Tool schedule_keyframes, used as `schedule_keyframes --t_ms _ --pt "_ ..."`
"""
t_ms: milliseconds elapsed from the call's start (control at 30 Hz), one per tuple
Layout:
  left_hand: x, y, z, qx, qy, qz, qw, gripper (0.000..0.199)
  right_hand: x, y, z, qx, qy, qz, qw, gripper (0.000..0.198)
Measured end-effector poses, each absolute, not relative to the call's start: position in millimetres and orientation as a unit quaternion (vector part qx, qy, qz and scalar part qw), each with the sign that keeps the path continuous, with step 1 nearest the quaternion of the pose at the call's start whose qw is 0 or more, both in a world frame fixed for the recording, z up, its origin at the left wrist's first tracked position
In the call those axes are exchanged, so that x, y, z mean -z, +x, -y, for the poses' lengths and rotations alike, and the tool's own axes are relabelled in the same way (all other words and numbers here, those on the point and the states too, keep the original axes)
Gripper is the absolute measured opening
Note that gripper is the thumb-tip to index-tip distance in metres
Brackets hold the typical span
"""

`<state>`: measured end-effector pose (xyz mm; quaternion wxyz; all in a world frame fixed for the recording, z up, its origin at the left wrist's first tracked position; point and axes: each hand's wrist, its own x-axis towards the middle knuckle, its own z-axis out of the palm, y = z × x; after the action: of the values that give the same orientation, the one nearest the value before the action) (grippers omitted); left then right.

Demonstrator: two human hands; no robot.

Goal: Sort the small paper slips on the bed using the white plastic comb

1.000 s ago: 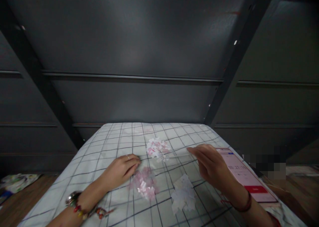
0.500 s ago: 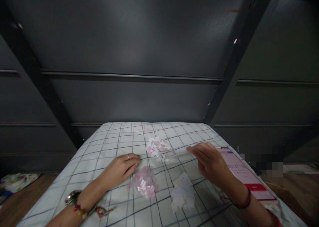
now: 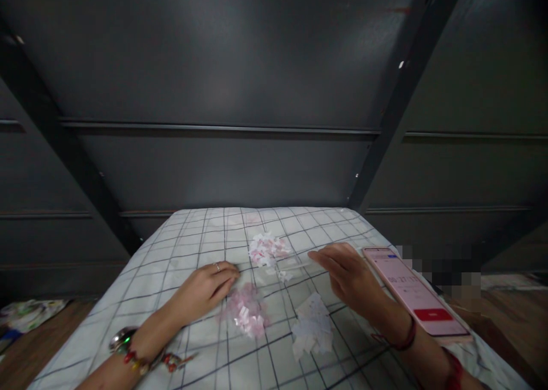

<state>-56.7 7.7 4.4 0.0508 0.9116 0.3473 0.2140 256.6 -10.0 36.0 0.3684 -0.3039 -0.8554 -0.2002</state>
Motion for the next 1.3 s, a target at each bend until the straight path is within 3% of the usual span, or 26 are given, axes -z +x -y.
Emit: schedule_keyframes --t_ms 233,1300 --pt "-5 -56 -8 -0.212 0.913 -0.344 0.051 0.023 -37 265 10 0.201 -0.318 0.85 0.368 0.038" --pt "-4 -56 -9 -0.221 0.912 -0.341 0.05 0.024 -35 278 6 0.159 -0.293 0.867 0.371 0.037"
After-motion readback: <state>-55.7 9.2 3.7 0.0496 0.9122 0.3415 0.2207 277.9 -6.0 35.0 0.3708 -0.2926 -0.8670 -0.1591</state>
